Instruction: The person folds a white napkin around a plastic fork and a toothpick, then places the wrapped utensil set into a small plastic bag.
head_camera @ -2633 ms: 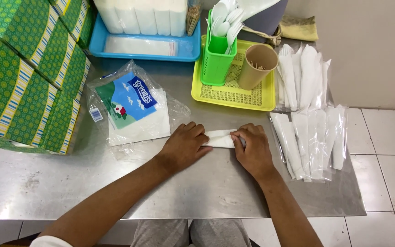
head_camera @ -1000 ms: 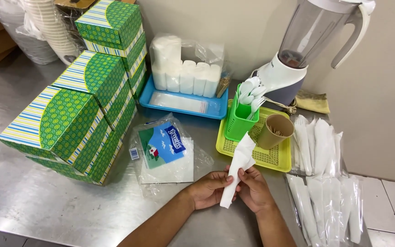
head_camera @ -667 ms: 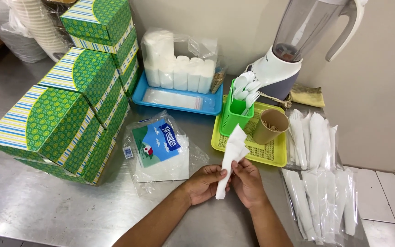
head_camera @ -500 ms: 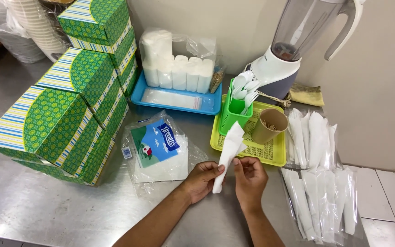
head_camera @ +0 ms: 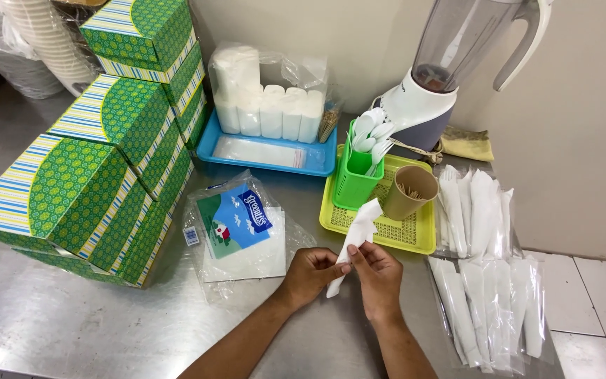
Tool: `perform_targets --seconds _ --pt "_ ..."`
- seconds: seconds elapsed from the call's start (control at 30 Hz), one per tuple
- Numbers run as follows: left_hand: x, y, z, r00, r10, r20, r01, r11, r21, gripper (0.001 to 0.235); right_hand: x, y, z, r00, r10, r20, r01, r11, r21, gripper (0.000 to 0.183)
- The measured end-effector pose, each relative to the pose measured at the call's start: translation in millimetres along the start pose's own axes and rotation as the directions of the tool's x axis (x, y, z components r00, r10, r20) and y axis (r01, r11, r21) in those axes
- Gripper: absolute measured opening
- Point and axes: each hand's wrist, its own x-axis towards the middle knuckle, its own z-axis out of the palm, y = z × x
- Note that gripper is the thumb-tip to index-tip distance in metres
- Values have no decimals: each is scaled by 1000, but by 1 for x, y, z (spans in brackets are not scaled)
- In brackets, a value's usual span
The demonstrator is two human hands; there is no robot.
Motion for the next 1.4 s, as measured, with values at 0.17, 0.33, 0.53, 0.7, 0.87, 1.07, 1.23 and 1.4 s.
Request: perform_targets --seconds 0.17,0.33,0.53,0.7,0.87,1.07,1.23,1.4 --pt "-1 -7 -1 999 -36 37 37 999 -37 24 14 18 -17 963 150 225 -194 962 190 26" --pt "3 -4 -5 991 -96 92 110 980 -166 29 18 23 -24 944 172 282 -233 952 199 29" --pt "4 2 -9 991 -108 80 116 988 -105 13 20 27 -24 953 197 228 -236 959 158 29" --pt "8 -9 -14 987 -145 72 155 971 -182 14 15 16 -15 933 260 248 -312 929 200 37" --pt "10 -15 -15 961 -273 46 272 902 -334 18 17 18 -17 913 276 301 -354 901 248 46" --pt "7 4 -13 989 -131 -70 127 990 -65 37 20 17 -19 906 274 321 -354 908 223 36" --pt "75 60 -70 913 217 -346 -24 874 485 18 44 56 -54 730 379 569 -546 824 152 25" --pt "198 66 -163 931 336 -147 -51 516 855 19 57 66 -61 393 432 812 -690 722 -50 24"
